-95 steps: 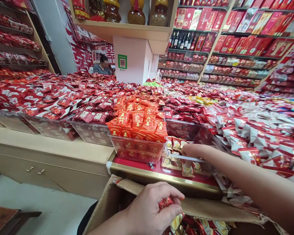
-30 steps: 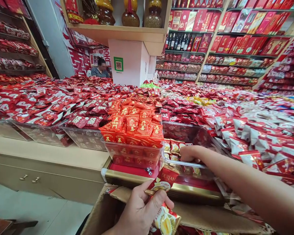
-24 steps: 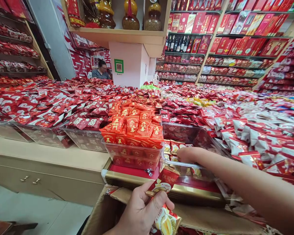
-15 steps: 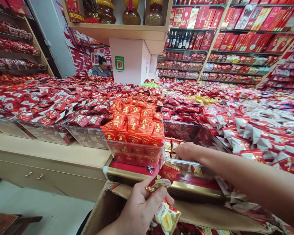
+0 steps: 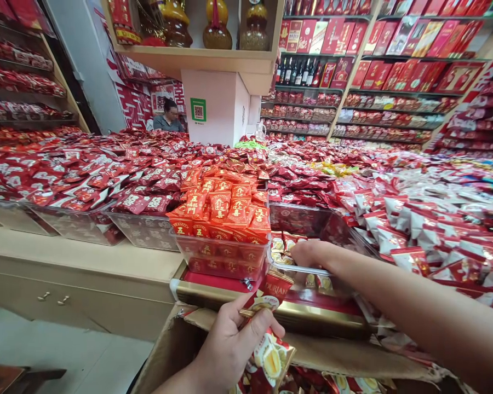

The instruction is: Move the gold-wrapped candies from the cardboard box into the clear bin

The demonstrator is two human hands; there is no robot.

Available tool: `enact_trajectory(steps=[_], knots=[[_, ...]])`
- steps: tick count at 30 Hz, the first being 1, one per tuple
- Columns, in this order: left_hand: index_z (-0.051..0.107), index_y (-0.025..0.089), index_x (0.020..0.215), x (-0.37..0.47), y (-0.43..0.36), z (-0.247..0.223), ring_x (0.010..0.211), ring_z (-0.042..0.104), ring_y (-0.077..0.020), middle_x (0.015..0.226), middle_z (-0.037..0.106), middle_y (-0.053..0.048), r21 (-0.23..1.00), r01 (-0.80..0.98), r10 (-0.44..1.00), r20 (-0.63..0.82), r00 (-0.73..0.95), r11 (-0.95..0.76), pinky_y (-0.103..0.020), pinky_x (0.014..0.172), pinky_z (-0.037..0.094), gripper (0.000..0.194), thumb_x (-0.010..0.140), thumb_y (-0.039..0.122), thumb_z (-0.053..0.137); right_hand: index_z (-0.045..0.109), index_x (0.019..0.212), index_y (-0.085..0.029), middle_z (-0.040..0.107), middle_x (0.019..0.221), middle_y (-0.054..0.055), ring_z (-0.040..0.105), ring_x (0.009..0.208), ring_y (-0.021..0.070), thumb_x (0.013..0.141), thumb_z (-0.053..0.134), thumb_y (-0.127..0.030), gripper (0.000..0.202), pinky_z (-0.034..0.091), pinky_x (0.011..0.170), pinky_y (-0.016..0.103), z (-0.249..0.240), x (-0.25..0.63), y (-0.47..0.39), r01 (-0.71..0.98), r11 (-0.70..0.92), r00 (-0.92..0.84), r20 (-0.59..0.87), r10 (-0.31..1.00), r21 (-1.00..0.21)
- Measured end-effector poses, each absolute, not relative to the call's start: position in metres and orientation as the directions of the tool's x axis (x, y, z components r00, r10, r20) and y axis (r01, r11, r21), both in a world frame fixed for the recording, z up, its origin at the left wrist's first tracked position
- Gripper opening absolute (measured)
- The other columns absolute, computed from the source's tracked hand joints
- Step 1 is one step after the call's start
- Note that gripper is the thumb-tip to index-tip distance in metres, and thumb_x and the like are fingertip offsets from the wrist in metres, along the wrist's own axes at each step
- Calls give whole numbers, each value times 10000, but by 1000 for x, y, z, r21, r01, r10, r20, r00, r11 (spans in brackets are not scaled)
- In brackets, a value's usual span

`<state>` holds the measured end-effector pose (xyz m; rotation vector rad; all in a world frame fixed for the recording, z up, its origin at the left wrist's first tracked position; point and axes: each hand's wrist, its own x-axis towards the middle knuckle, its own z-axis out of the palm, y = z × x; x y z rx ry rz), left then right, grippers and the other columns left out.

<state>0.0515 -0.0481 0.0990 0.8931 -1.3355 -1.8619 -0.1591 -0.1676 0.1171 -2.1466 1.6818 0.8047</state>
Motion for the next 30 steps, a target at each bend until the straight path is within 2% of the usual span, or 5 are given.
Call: enact_trajectory(steps=[7,15,24,27,30], knots=[[555,135,730,51,-48,99,398,388,-25,570,549,19,964,105,-826,-149,-544,-243,-153,397,310,322,729,457,543,648,891,-134,650,888,155,607,790,278,686,495,-408,375,452,606,335,119,-149,-167,-888,-427,333,-399,-855,173],[549,134,784,50,-49,98,412,403,-23,617,584,5,959,135,-821,-134,-555,-247,-152,412,322,315,727,443,554,655,840,-154,665,834,136,611,763,253,703,438,-226,266,427,586,305,109,-143,-169,-806,-563,489,-330,-808,184],[556,121,801,50,-45,102,426,445,-26,598,580,11,931,199,-823,-153,-548,-306,-141,424,343,300,715,407,585,620,811,-189,643,716,37,574,614,147,731,459,-362,250,383,519,220,108,-154,-177,-879,-471,444,-225,-867,80],[560,115,794,50,-45,103,433,453,-30,606,586,4,926,209,-826,-157,-541,-314,-144,430,350,305,706,404,596,582,940,-157,617,876,83,576,763,178,756,431,-357,311,405,628,241,112,-161,-182,-913,-402,392,-122,-912,72],[561,115,824,49,-44,103,427,450,-30,595,580,8,925,210,-823,-157,-546,-316,-146,430,350,308,709,399,595,561,1029,-160,558,1022,107,553,892,205,674,556,-317,388,400,725,244,111,-165,-186,-915,-400,393,-108,-913,58]])
